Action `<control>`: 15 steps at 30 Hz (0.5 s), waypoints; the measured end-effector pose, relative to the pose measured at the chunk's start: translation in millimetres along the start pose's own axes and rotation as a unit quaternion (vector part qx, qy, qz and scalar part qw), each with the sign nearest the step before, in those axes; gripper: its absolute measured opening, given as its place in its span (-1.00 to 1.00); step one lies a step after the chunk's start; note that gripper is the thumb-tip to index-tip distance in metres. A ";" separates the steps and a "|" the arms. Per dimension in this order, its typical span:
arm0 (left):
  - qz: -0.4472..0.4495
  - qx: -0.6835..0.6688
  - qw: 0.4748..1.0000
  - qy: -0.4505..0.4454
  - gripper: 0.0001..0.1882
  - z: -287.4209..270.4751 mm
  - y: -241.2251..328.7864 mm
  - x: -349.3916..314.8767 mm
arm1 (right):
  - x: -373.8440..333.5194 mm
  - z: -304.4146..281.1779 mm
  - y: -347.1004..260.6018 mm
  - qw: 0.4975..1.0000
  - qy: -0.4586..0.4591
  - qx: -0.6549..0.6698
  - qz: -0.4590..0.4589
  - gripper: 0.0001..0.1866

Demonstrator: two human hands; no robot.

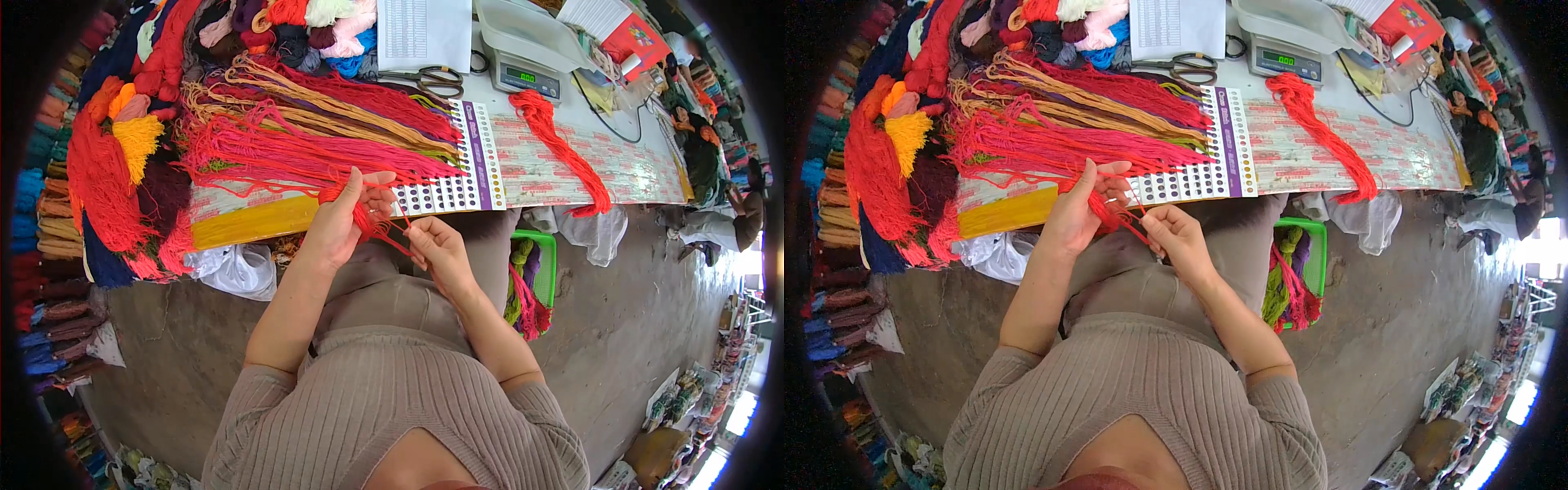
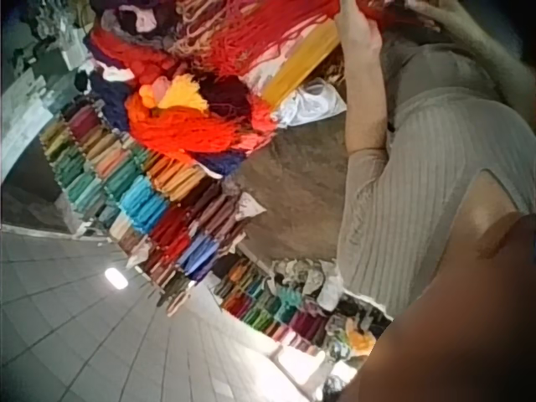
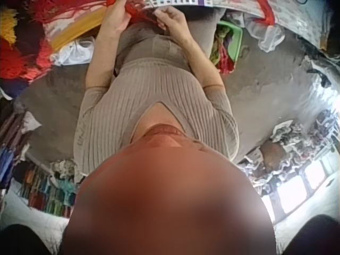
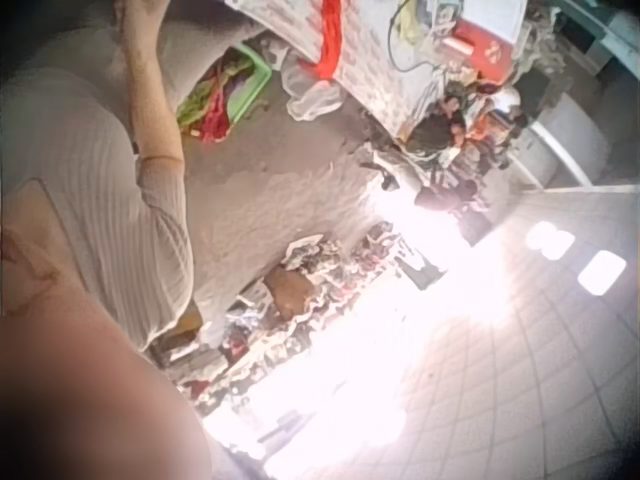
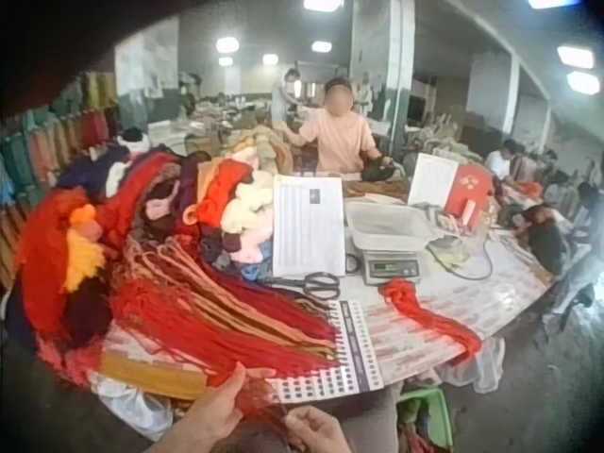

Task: Sorting colored yarn strands and attaching them to a sample card.

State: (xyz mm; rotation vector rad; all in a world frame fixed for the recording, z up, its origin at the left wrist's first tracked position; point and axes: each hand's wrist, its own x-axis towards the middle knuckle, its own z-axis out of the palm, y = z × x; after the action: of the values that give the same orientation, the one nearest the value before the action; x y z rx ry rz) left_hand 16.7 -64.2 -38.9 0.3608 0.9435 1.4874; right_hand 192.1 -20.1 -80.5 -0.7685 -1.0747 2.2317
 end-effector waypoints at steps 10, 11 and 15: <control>-0.063 -0.137 0.989 0.012 -0.45 -145.1 58.8 -42.5 | -32.3 -106.7 -75.8 0.928 0.076 0.249 -0.265 -0.84; -0.008 -0.121 0.983 0.135 -0.58 -166.1 77.7 -52.3 | -45.3 -131.7 -94.5 0.884 0.048 0.349 -0.308 -0.83; 0.213 -0.213 0.921 0.248 -0.64 -291.4 151.7 -126.3 | -90.3 -264.3 -150.1 0.861 0.141 0.305 -0.382 -0.81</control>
State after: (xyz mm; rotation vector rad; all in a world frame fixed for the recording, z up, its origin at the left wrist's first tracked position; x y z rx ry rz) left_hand -272.0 -263.3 -68.4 -0.1574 0.9273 2.1969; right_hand 469.6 133.1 -72.1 -0.2862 -0.3616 1.5445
